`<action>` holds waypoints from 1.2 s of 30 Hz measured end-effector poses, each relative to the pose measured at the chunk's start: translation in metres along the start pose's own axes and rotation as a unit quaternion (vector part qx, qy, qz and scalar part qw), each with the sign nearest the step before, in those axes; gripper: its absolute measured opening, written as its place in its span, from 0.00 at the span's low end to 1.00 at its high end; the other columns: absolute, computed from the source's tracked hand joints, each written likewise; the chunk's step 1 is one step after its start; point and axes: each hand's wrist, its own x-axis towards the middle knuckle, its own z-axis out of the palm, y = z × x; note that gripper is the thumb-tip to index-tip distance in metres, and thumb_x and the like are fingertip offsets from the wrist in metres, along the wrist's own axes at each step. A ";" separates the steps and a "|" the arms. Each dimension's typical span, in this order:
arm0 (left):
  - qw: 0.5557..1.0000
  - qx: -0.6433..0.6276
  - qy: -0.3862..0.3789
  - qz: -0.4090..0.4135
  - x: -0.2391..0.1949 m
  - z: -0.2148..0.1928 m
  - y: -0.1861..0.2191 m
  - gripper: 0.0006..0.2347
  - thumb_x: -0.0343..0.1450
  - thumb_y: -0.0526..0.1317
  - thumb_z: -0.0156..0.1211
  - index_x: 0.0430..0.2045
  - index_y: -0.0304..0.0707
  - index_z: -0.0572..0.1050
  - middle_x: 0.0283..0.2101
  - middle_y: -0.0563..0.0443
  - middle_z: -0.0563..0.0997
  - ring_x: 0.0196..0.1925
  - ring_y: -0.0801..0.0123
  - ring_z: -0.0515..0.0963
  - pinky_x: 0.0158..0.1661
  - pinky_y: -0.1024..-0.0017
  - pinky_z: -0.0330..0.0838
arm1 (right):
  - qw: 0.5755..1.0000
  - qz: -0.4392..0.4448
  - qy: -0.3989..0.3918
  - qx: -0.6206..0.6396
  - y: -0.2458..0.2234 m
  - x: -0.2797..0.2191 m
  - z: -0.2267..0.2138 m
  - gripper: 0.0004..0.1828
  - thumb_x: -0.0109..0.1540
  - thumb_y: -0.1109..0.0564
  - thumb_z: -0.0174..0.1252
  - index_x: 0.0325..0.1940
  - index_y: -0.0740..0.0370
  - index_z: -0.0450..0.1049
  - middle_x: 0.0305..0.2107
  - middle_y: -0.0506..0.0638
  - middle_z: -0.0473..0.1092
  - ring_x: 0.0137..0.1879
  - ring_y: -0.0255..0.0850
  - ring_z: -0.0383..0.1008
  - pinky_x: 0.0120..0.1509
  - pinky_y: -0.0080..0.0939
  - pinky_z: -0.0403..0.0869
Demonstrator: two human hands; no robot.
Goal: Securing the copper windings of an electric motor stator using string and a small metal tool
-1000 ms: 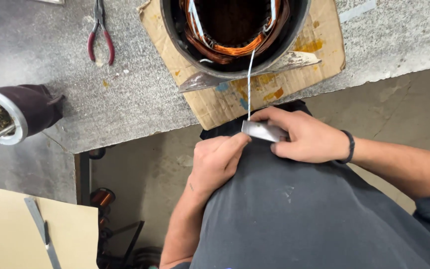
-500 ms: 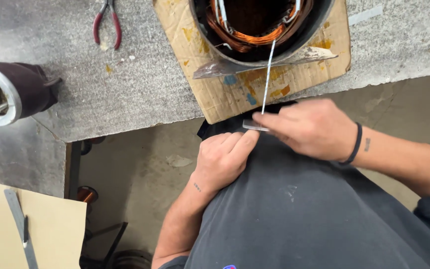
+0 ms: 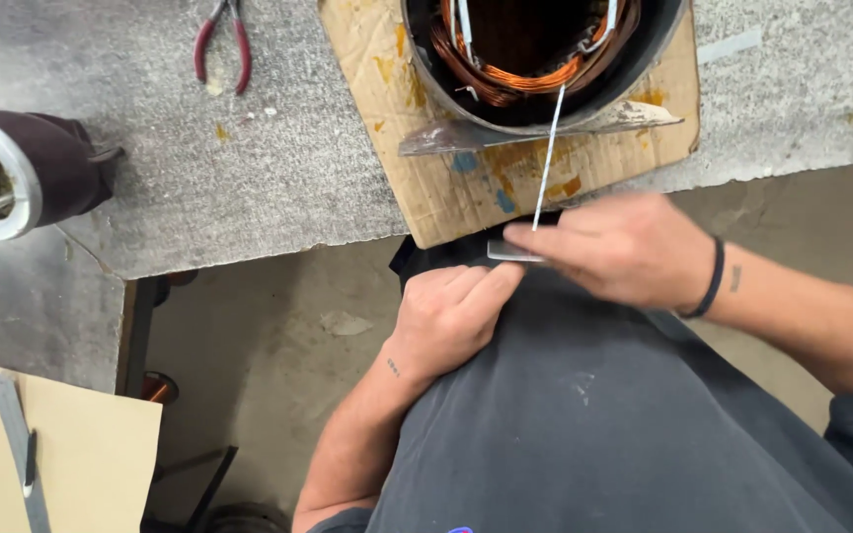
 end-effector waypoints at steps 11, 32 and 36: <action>0.895 -0.410 -0.024 -0.172 -0.010 0.001 0.000 0.05 0.75 0.32 0.58 0.37 0.38 0.82 0.22 0.51 0.80 0.20 0.64 0.79 0.25 0.69 0.76 | 0.995 0.004 0.075 0.072 -0.002 0.000 0.019 0.17 0.70 0.55 0.49 0.58 0.58 0.80 0.22 0.44 0.64 0.24 0.42 0.68 0.30 0.42 0.72; 0.845 -0.480 -0.047 -0.231 0.003 -0.002 -0.002 0.13 0.73 0.42 0.52 0.20 0.35 0.76 0.17 0.49 0.78 0.16 0.70 0.77 0.19 0.75 0.71 | 0.985 -0.016 0.170 0.005 -0.003 0.009 0.025 0.21 0.73 0.54 0.41 0.56 0.61 0.80 0.24 0.45 0.66 0.25 0.40 0.67 0.31 0.39 0.72; 0.877 -0.409 -0.006 -0.251 0.023 -0.013 0.012 0.16 0.76 0.39 0.52 0.14 0.39 0.76 0.12 0.53 0.73 0.12 0.74 0.68 0.17 0.79 0.66 | 0.982 -0.007 0.187 0.025 -0.001 0.007 0.030 0.21 0.73 0.53 0.41 0.57 0.61 0.79 0.25 0.46 0.67 0.25 0.40 0.67 0.31 0.41 0.72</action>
